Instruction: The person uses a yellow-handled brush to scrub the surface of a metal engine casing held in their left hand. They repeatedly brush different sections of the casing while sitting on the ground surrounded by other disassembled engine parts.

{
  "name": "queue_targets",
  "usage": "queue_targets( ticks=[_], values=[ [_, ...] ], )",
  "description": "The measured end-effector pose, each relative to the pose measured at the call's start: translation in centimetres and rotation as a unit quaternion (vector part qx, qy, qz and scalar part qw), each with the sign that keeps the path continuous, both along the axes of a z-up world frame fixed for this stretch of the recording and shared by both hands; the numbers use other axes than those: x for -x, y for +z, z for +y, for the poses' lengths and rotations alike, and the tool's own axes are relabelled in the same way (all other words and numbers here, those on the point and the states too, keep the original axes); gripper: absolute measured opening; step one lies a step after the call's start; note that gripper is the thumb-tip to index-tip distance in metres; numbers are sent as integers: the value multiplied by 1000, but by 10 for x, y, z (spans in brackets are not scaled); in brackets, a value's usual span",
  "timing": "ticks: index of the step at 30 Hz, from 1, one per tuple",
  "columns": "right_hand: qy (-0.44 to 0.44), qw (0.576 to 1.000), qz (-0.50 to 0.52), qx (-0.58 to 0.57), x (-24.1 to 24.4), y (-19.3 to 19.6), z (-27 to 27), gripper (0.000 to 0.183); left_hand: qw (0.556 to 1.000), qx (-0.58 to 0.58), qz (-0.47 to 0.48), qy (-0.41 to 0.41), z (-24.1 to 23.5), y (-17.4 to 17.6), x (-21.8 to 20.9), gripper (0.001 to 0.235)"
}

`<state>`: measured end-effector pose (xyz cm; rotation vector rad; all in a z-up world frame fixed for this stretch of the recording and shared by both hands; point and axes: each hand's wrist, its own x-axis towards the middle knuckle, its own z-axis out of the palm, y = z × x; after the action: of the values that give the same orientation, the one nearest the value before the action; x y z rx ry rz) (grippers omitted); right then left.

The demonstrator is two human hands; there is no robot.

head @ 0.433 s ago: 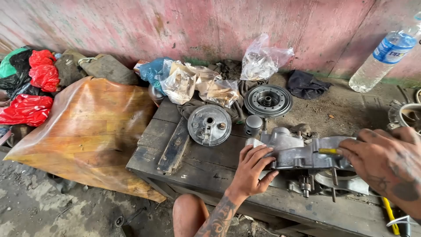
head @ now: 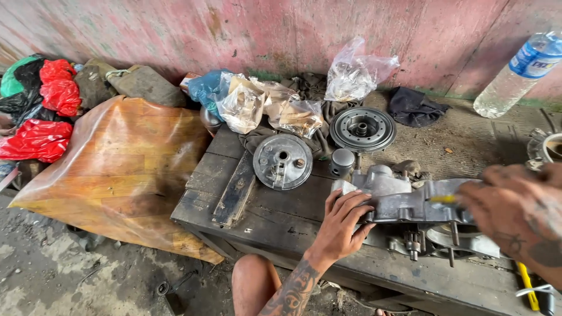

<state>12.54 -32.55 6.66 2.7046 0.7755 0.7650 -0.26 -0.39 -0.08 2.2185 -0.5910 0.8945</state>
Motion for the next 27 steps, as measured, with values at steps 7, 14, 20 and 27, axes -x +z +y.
queue_targets(
  ticks=[7,14,20,27],
  values=[
    [-54,990,88,98,58,79,58,17,1000,3,29,6,-2,-1,1,36],
    [22,997,-27,74,47,73,42,15,1000,-11,25,-4,1,-1,2,41],
    [-6,999,14,46,63,104,48,19,999,23,13,-32,4,15,7,43],
    [-9,995,91,36,64,107,51,20,991,54,-75,-101,0,109,33,22]
  ],
)
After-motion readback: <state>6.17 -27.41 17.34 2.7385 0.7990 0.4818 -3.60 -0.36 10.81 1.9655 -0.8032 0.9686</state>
